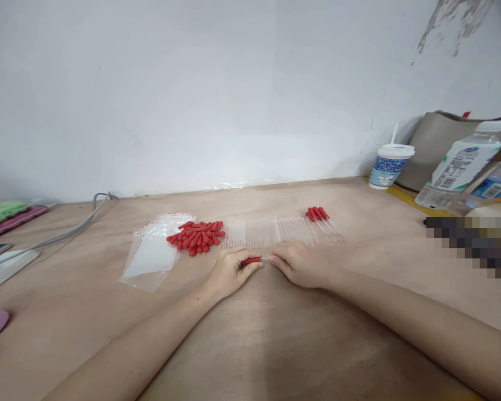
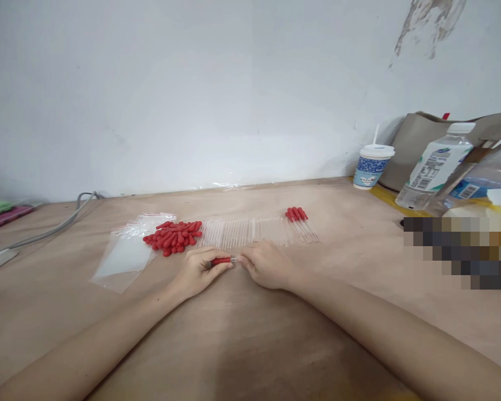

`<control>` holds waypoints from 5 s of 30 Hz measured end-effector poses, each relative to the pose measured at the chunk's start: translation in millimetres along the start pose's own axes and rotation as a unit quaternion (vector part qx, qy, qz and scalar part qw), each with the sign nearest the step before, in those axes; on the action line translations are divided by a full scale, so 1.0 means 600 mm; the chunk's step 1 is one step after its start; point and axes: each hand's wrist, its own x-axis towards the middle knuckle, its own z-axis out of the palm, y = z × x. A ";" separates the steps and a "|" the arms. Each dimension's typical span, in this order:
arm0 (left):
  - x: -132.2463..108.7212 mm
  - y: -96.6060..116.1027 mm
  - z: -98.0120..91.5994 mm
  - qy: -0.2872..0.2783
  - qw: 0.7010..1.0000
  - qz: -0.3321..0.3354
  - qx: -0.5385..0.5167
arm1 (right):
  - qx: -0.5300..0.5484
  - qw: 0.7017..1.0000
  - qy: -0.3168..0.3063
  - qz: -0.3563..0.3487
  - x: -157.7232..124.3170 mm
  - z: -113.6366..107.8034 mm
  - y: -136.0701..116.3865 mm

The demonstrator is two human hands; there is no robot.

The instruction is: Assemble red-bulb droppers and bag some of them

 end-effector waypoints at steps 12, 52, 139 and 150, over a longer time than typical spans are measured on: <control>-0.007 -0.005 0.002 0.005 0.998 -0.060 0.025 | -0.020 0.954 0.106 0.280 0.002 -0.077 0.111; -0.005 -0.005 0.002 -0.028 0.997 -0.060 0.038 | -0.120 0.914 -0.008 0.387 -0.001 -0.050 0.127; 0.008 -0.014 0.001 0.033 0.989 -0.114 -0.093 | 0.044 0.979 0.162 -0.115 -0.015 0.031 0.056; 0.007 0.005 -0.009 -0.041 0.995 -0.054 -0.069 | -0.002 0.987 0.109 -0.120 -0.016 0.015 0.067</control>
